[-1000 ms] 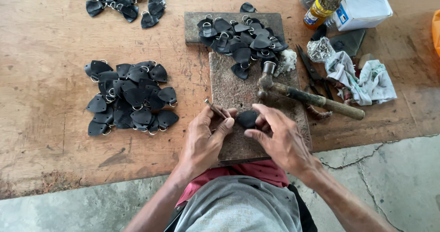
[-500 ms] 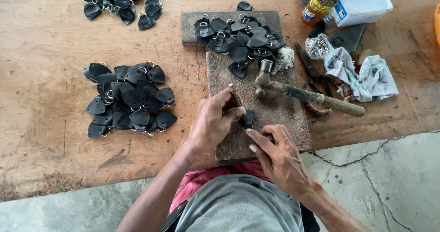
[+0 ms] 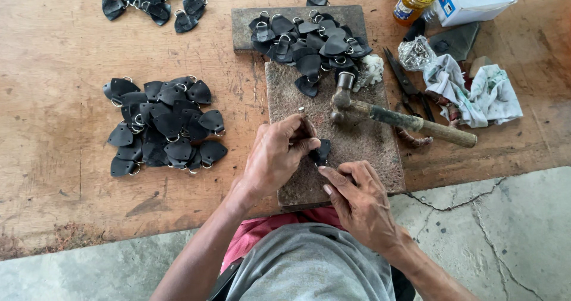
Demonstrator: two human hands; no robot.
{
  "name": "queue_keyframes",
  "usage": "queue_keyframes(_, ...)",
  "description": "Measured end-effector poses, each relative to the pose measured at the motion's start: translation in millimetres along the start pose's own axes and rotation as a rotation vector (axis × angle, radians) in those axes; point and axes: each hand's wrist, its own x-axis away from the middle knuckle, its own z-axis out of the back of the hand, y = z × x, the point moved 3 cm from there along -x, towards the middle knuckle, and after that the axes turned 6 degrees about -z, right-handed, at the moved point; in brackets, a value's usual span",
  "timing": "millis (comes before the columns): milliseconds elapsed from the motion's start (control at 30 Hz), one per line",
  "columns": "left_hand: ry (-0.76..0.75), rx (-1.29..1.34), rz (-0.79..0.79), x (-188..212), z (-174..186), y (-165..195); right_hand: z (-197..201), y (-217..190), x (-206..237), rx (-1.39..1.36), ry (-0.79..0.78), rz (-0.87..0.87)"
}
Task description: The person sits at a workbench assembling black leather keychain fobs. They pick up a leather piece, place a metal split ring through its hole on a stone block, and hammer the ring closed, setting finished pieces into a growing pile and repeating the cycle.
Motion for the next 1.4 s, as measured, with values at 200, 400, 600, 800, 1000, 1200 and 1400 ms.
queue_keyframes(200,0.011,0.012,0.003,1,-2,2,0,2,2,-0.009,0.002,-0.002)
queue_keyframes(400,0.037,0.053,-0.147,4,-7,5,-6,11,6,-0.046,-0.034,-0.030)
queue_keyframes(600,0.007,0.014,-0.194,5,-13,-2,25,49,-21,0.078,0.045,-0.182)
queue_keyframes(800,0.077,0.032,-0.153,13,-15,1,49,90,-67,0.402,-0.006,-0.262)
queue_keyframes(1000,0.128,-0.011,-0.182,13,-20,2,47,102,-76,0.288,-0.131,-0.255)
queue_keyframes(1200,0.124,-0.075,-0.277,21,-24,8,47,89,-72,0.328,-0.074,-0.215)
queue_keyframes(1400,0.095,-0.086,-0.249,18,-24,9,109,72,-57,-0.484,-0.124,-0.361)
